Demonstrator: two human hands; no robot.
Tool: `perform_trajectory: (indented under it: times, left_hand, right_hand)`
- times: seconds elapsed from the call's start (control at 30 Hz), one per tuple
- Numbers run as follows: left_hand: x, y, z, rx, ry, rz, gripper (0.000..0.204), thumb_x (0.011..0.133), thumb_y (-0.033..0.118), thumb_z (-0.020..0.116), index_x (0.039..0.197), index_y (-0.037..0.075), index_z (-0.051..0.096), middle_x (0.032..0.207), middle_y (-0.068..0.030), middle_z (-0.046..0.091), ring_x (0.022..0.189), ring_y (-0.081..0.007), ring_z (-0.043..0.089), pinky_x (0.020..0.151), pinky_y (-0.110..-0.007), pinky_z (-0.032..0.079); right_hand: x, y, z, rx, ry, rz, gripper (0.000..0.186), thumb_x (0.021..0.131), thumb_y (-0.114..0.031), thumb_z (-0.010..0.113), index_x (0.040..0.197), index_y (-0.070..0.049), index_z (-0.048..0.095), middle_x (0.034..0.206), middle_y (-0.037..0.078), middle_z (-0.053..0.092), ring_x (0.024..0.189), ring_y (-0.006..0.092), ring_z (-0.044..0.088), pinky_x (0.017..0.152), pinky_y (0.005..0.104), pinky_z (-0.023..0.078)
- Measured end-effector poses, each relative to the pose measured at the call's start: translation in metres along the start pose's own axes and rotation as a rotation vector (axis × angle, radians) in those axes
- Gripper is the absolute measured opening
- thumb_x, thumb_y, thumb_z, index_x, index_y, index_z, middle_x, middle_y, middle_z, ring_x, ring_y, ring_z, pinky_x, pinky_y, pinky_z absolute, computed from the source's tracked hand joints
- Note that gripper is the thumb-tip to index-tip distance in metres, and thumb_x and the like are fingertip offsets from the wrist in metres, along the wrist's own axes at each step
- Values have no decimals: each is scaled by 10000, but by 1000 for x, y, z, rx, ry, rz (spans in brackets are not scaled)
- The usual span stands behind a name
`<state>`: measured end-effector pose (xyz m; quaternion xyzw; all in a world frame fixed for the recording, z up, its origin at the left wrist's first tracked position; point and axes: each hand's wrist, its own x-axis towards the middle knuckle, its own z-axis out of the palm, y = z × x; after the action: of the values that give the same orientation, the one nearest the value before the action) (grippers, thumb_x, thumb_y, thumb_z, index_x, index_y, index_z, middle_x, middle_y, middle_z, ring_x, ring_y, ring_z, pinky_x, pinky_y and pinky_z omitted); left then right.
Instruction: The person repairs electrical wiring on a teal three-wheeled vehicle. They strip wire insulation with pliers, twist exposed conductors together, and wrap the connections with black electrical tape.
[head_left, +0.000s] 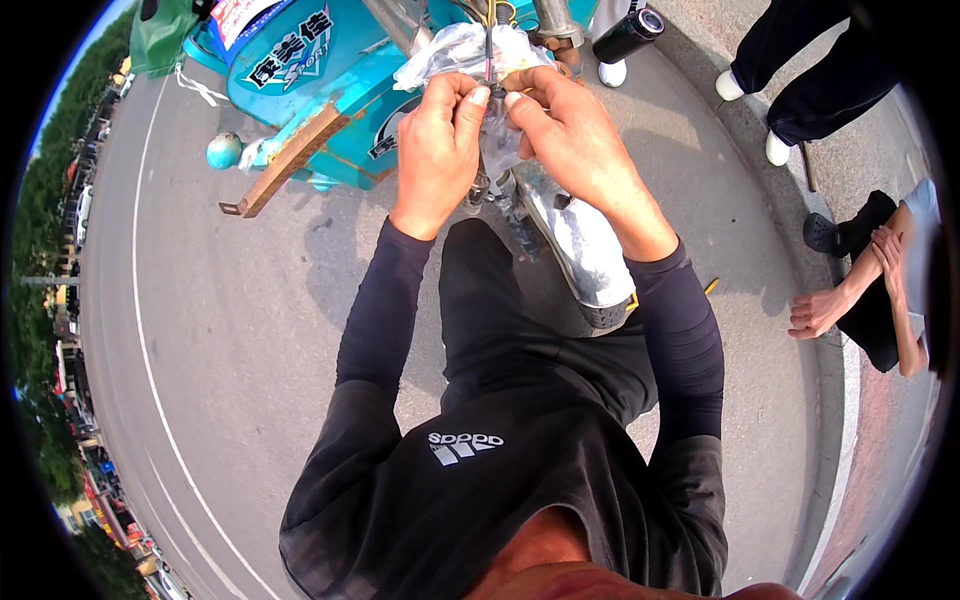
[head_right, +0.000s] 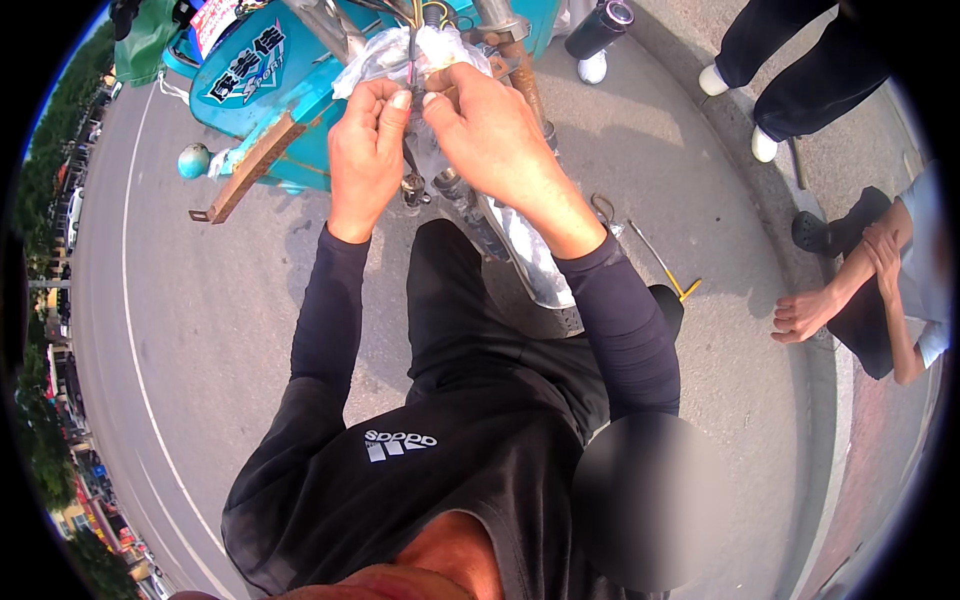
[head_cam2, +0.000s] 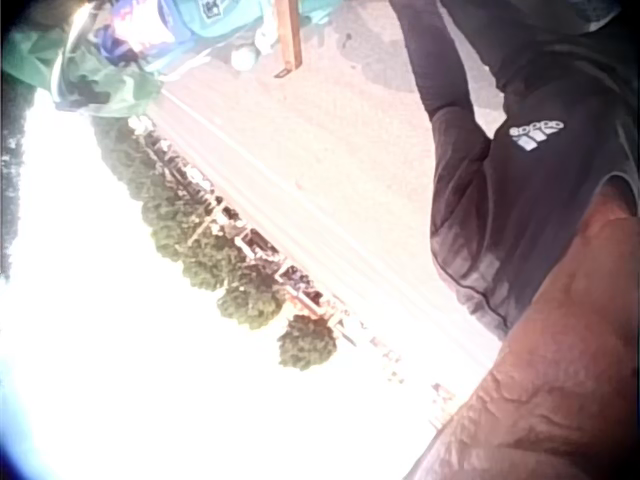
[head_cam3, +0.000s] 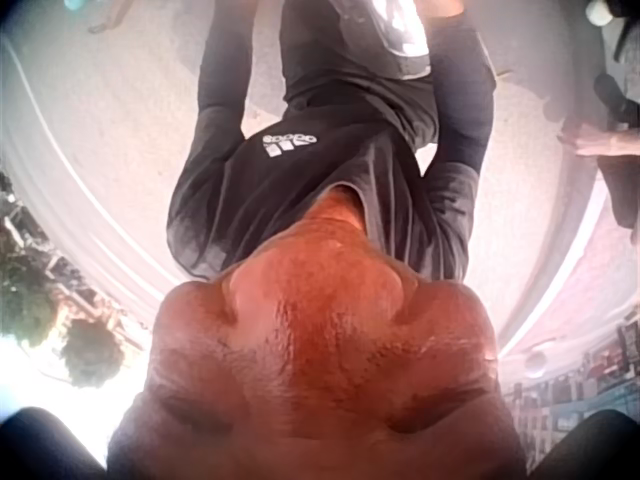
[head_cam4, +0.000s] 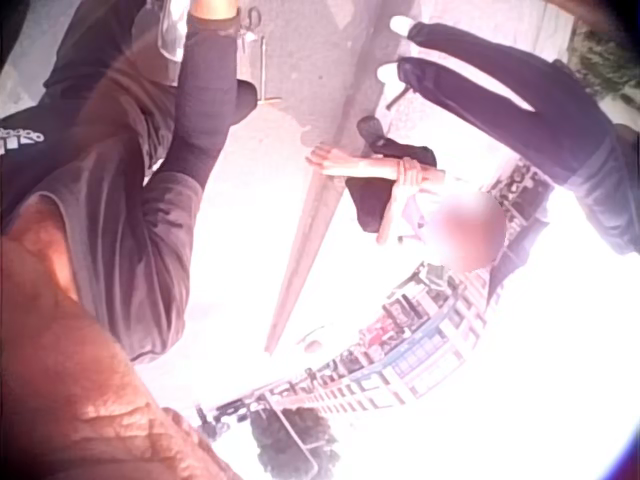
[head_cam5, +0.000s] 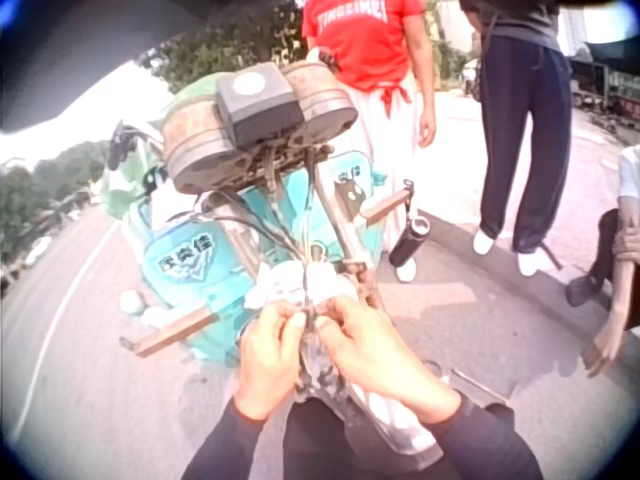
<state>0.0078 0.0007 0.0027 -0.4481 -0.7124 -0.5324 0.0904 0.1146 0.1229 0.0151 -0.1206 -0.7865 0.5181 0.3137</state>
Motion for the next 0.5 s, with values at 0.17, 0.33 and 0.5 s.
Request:
perform_trajectory:
  times: [0.17, 0.33, 0.5]
  left_hand:
    - [9, 1, -11, -94, -136, -89, 192, 1012, 178, 610, 963, -8, 606, 715, -112, 653, 573, -196, 575, 565, -341, 468]
    - [10, -6, -3, -178, -188, -140, 232, 1041, 236, 588, 1025, 12, 643, 781, 35, 594, 721, -39, 495, 626, -221, 415]
    - [0, -11, 3, -397, -106, -293, 237, 1014, 232, 625, 990, -2, 656, 792, 14, 640, 746, -55, 534, 646, -262, 452]
  right_hand:
    - [4, -11, 9, -210, 4, -92, 277, 990, -260, 575, 956, 4, 647, 781, 217, 683, 810, 442, 673, 692, 525, 502]
    - [-12, -4, 22, -557, 132, -243, 151, 979, -167, 585, 982, -17, 591, 599, 192, 612, 577, 411, 644, 524, 496, 496]
    - [-26, -10, 40, -694, 224, -285, 122, 934, -126, 619, 861, -48, 561, 546, 132, 602, 488, 334, 638, 442, 443, 485]
